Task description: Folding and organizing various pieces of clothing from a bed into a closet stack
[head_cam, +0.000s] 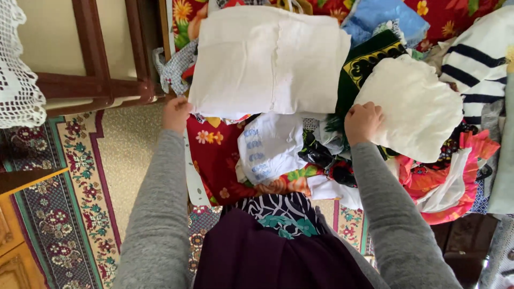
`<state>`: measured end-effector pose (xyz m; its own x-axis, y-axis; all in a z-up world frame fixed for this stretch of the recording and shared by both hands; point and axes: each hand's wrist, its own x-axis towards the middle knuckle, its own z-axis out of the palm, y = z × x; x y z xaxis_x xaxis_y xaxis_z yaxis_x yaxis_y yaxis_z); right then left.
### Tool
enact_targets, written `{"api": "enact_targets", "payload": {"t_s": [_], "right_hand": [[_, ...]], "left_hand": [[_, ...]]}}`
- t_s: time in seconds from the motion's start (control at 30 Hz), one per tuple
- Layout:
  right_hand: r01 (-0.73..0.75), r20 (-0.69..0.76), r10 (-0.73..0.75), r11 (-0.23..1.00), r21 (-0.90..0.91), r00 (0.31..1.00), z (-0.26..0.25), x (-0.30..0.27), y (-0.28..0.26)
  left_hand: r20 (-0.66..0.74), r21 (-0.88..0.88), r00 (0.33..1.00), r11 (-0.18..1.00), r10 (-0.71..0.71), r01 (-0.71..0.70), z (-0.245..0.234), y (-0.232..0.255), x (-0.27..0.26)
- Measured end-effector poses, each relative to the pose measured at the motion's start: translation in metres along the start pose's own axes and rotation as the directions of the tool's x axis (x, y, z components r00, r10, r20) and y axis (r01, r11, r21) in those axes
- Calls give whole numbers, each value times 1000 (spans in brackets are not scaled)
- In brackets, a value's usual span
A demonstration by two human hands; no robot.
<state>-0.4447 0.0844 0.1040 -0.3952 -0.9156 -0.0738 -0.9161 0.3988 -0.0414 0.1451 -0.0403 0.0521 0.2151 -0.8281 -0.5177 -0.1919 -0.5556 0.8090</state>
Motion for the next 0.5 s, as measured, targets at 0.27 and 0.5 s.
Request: {"api": "enact_targets", "payload": {"t_s": [0.27,0.5], "right_hand": [[100,116,-111,990,95,987,34,-72,-59],[-119,448,-29,947,298,894,91,-105,-112]], "left_hand": [[-32,-265,990,956,-139,125,24,-46,-59],[208,-414,897,796,-390,442,59,-149,-117]]}}
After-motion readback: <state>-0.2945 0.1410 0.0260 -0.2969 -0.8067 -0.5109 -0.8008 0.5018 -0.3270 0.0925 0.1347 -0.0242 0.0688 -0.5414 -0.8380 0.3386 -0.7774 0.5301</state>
